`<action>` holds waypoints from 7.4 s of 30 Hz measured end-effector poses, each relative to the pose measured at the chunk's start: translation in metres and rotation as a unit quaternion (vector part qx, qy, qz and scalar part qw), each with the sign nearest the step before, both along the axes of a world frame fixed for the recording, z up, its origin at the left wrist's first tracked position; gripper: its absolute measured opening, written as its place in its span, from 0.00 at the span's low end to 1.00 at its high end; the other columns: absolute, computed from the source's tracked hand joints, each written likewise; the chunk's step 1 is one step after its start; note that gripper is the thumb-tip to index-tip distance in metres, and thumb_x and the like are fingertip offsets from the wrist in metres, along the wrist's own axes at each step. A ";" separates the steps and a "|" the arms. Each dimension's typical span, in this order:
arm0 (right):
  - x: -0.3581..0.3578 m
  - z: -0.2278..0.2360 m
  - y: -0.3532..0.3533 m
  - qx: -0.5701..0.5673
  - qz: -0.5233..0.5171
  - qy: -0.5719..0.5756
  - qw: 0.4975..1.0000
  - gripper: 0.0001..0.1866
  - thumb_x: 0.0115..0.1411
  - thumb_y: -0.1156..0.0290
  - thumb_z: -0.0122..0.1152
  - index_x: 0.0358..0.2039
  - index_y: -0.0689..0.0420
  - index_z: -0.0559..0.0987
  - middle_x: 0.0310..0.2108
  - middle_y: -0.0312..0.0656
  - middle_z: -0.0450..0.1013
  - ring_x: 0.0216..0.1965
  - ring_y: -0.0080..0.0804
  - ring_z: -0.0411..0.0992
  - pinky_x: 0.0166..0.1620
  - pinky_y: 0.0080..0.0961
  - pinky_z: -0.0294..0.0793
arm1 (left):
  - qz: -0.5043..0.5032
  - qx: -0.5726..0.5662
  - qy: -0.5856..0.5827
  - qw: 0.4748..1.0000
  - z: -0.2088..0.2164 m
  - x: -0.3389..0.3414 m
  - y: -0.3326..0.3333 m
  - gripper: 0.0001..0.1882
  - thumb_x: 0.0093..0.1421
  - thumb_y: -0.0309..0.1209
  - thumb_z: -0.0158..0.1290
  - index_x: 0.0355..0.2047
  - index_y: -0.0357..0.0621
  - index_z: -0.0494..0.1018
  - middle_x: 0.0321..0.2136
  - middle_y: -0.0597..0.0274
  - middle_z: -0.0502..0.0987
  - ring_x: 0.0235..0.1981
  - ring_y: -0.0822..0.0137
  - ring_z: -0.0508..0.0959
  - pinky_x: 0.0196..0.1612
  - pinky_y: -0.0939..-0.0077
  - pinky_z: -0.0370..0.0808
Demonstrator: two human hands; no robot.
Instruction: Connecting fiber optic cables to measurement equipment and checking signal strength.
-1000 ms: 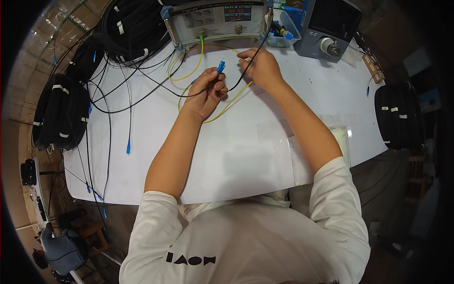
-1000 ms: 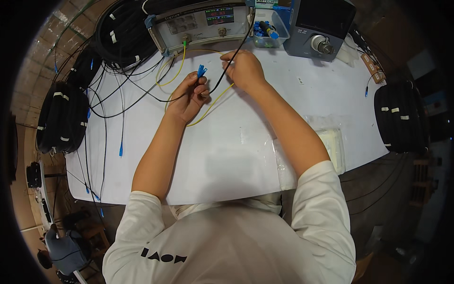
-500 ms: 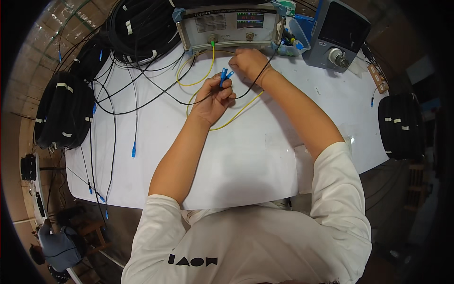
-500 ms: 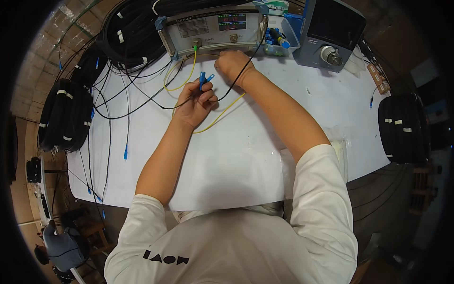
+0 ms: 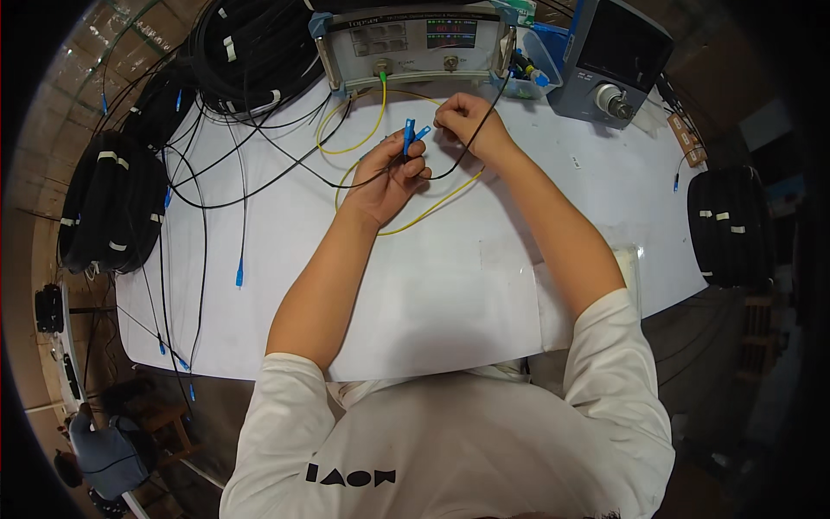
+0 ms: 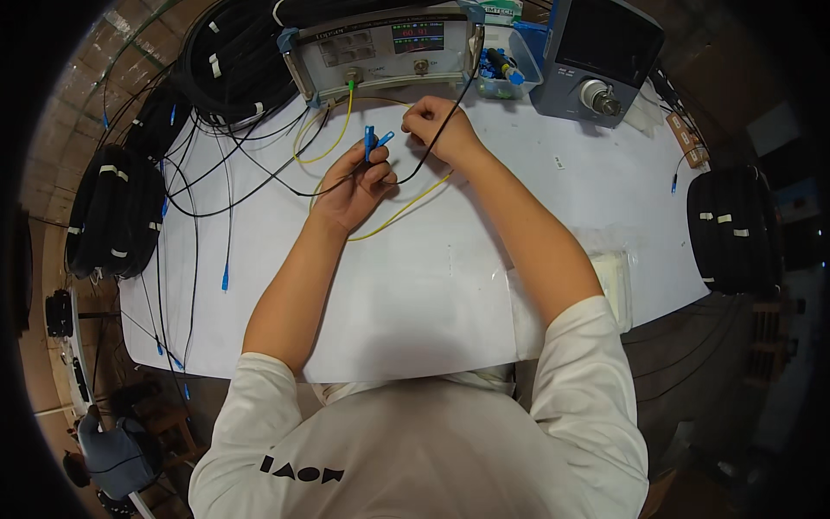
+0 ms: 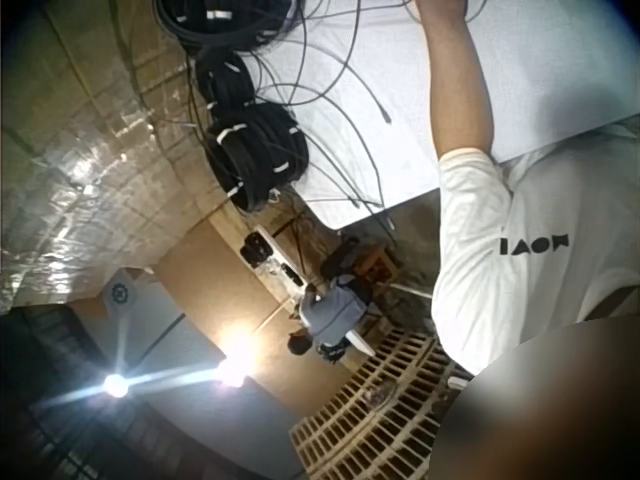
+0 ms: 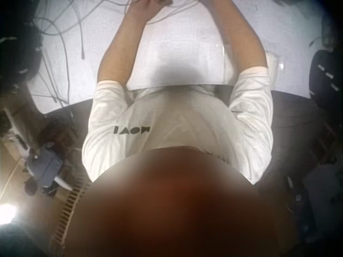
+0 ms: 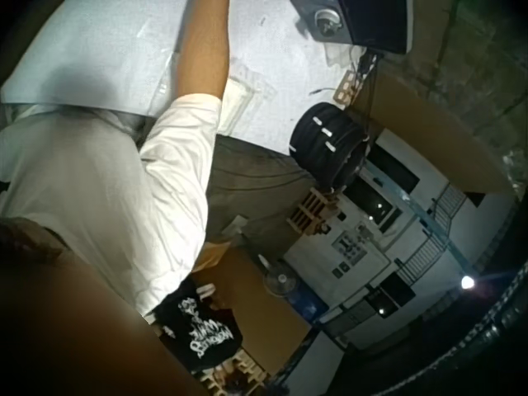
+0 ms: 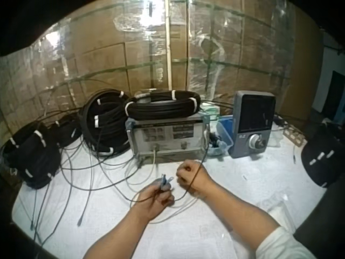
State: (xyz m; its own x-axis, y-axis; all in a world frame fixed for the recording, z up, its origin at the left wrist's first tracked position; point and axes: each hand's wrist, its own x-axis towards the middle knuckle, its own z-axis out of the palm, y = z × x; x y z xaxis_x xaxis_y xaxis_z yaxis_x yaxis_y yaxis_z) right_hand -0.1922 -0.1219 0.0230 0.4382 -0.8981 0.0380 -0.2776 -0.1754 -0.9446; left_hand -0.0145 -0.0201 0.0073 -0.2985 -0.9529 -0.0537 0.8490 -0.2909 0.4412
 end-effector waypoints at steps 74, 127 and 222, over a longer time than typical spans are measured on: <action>0.005 -0.017 0.020 0.003 -0.034 -0.121 0.992 0.11 0.60 0.71 0.64 0.41 0.63 0.82 0.35 0.39 0.80 0.35 0.21 0.76 0.40 0.19 0.76 | -0.160 -0.084 -0.174 0.968 0.004 -0.015 0.019 0.10 0.65 0.28 0.52 0.44 0.38 0.74 0.33 0.60 0.76 0.22 0.77 0.67 0.26 0.85 0.64; 0.000 0.001 0.032 0.124 0.146 -0.185 0.964 0.13 0.68 0.65 0.56 0.45 0.62 0.79 0.36 0.38 0.78 0.36 0.23 0.77 0.43 0.22 0.81 | 0.004 -0.109 -0.358 0.927 0.001 0.030 0.007 0.18 0.63 0.27 0.56 0.52 0.34 0.73 0.33 0.62 0.79 0.29 0.74 0.74 0.34 0.80 0.74; -0.161 0.113 0.103 -0.173 0.142 -0.037 0.974 0.04 0.48 0.75 0.70 0.25 0.60 0.82 0.47 0.46 0.75 0.35 0.25 0.72 0.41 0.24 0.72 | -0.027 -0.138 -0.407 0.903 0.010 0.029 0.012 0.13 0.64 0.25 0.49 0.47 0.36 0.77 0.26 0.66 0.75 0.25 0.76 0.71 0.30 0.84 0.68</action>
